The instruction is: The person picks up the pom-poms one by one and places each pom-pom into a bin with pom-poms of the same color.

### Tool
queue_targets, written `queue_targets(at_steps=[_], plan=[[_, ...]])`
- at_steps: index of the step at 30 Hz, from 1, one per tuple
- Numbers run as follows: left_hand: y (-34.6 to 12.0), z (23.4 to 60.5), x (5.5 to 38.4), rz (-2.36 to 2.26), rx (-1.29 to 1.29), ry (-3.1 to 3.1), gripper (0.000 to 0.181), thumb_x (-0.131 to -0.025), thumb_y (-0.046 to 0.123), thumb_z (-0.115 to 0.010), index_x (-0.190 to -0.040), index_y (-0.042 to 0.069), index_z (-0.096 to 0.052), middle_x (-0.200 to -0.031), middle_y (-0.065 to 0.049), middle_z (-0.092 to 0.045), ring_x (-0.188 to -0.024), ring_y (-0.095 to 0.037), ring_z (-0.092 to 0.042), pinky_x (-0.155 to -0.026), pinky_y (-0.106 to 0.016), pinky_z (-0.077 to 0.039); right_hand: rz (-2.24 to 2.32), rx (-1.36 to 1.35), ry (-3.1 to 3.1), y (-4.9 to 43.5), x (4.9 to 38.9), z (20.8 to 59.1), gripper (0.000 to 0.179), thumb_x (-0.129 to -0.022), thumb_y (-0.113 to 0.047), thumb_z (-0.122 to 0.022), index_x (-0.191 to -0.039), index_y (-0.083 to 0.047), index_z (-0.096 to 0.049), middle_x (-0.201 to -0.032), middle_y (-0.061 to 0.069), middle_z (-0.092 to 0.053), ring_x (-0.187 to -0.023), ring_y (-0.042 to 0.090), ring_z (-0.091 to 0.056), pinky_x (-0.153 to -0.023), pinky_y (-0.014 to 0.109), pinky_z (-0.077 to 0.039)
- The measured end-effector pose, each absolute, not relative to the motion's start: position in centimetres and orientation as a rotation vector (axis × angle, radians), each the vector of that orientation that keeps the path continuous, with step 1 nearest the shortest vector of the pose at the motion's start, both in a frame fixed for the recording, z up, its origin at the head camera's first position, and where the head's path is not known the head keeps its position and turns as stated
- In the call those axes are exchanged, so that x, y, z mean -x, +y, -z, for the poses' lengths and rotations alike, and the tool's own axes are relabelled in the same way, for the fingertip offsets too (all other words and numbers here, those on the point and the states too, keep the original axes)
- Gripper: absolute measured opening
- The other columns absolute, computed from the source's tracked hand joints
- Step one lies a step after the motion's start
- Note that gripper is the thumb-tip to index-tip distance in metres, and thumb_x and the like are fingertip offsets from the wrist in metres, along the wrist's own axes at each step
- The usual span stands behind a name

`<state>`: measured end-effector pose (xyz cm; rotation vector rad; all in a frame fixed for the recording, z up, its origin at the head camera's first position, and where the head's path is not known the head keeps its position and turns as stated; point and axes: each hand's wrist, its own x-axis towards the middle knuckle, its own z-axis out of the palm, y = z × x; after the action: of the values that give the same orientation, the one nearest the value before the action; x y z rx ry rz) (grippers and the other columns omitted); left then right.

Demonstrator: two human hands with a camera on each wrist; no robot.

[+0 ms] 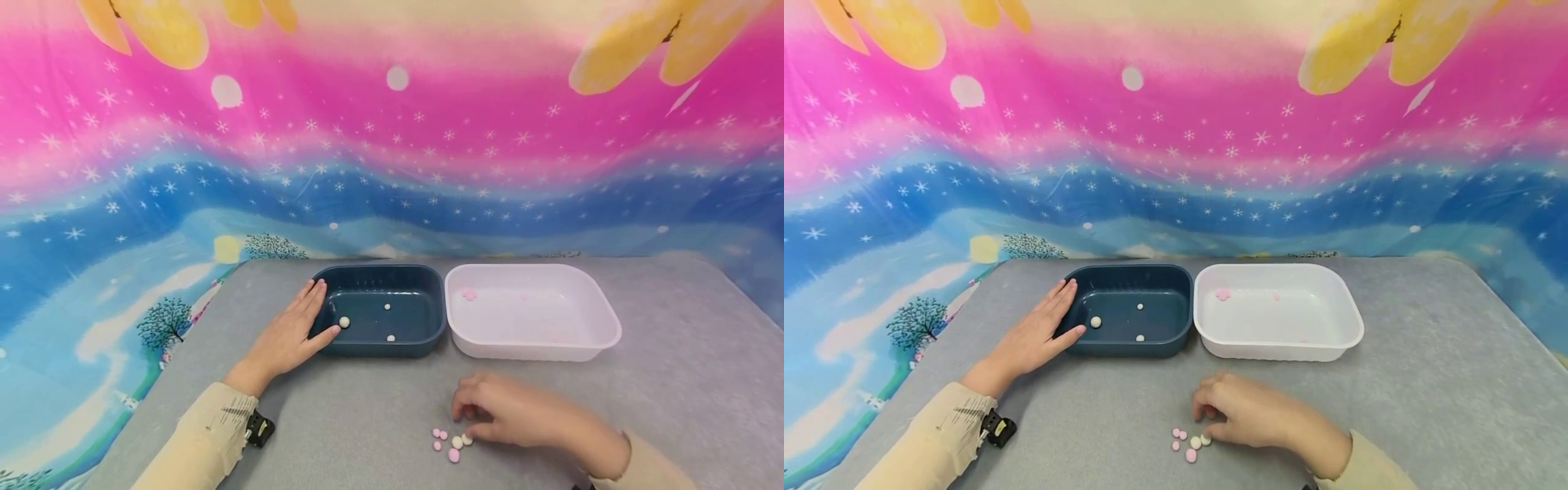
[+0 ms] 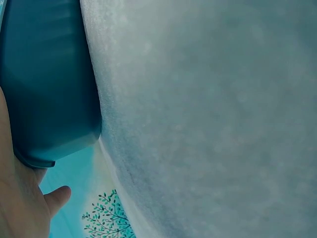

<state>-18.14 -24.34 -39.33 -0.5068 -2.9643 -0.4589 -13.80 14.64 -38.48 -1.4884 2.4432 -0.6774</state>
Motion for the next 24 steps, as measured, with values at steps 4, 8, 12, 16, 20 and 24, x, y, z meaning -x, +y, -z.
queue_targets(at_steps=[4,8,12,16,20,24], plan=[[-24.33,39.33,18.1,0.463,0.505,-2.964,0.088,-0.098,0.061,-0.046,-0.16,0.008,-0.014,-0.169,-0.006,-0.011,-0.157,-0.026,-0.006,-0.121,-0.055,-0.024,0.667,1.545,2.443,14.69,13.78,38.75,0.012,-0.084,-0.023,-0.078,-0.091,-0.022,-0.068,-0.083,-0.015,-0.054,-0.079,-0.005,-0.048,-0.071,0.014,-0.044],[-24.28,39.27,18.09,0.466,0.5,-2.961,0.088,-0.098,0.061,-0.046,-0.16,0.007,-0.014,-0.168,-0.007,-0.011,-0.157,-0.027,-0.006,-0.121,-0.056,-0.024,0.65,1.544,2.437,14.72,13.74,38.78,0.012,-0.084,-0.026,-0.077,-0.09,-0.023,-0.068,-0.083,-0.016,-0.053,-0.08,-0.005,-0.047,-0.071,0.014,-0.043],[-24.27,39.28,18.08,0.469,0.497,-2.965,0.088,-0.098,0.061,-0.046,-0.16,0.008,-0.014,-0.169,-0.006,-0.011,-0.157,-0.026,-0.006,-0.121,-0.056,-0.024,0.64,1.537,2.414,14.67,13.62,38.71,0.011,-0.084,-0.025,-0.077,-0.09,-0.023,-0.068,-0.083,-0.017,-0.053,-0.081,-0.005,-0.047,-0.072,0.014,-0.043],[-24.3,39.37,18.11,0.464,0.501,-2.968,0.088,-0.098,0.062,-0.046,-0.16,0.009,-0.013,-0.169,-0.006,-0.011,-0.157,-0.026,-0.006,-0.121,-0.056,-0.024,0.635,1.518,2.384,14.59,13.53,38.64,0.012,-0.083,-0.023,-0.078,-0.09,-0.023,-0.068,-0.082,-0.017,-0.053,-0.081,-0.006,-0.047,-0.072,0.013,-0.043],[-24.31,39.4,18.14,0.469,0.504,-2.964,0.088,-0.098,0.061,-0.046,-0.16,0.009,-0.013,-0.169,-0.006,-0.01,-0.157,-0.027,-0.006,-0.121,-0.056,-0.024,0.623,1.497,2.375,14.52,13.51,38.6,0.013,-0.082,-0.021,-0.079,-0.09,-0.024,-0.068,-0.081,-0.017,-0.052,-0.08,-0.006,-0.046,-0.071,0.013,-0.043],[-24.34,39.39,18.13,0.465,0.508,-2.961,0.088,-0.098,0.061,-0.046,-0.16,0.008,-0.013,-0.169,-0.007,-0.011,-0.157,-0.027,-0.006,-0.121,-0.055,-0.024,0.615,1.513,2.377,14.42,13.48,38.67,0.015,-0.081,-0.018,-0.078,-0.086,-0.025,-0.066,-0.079,-0.017,-0.051,-0.079,-0.006,-0.046,-0.07,0.012,-0.042]])
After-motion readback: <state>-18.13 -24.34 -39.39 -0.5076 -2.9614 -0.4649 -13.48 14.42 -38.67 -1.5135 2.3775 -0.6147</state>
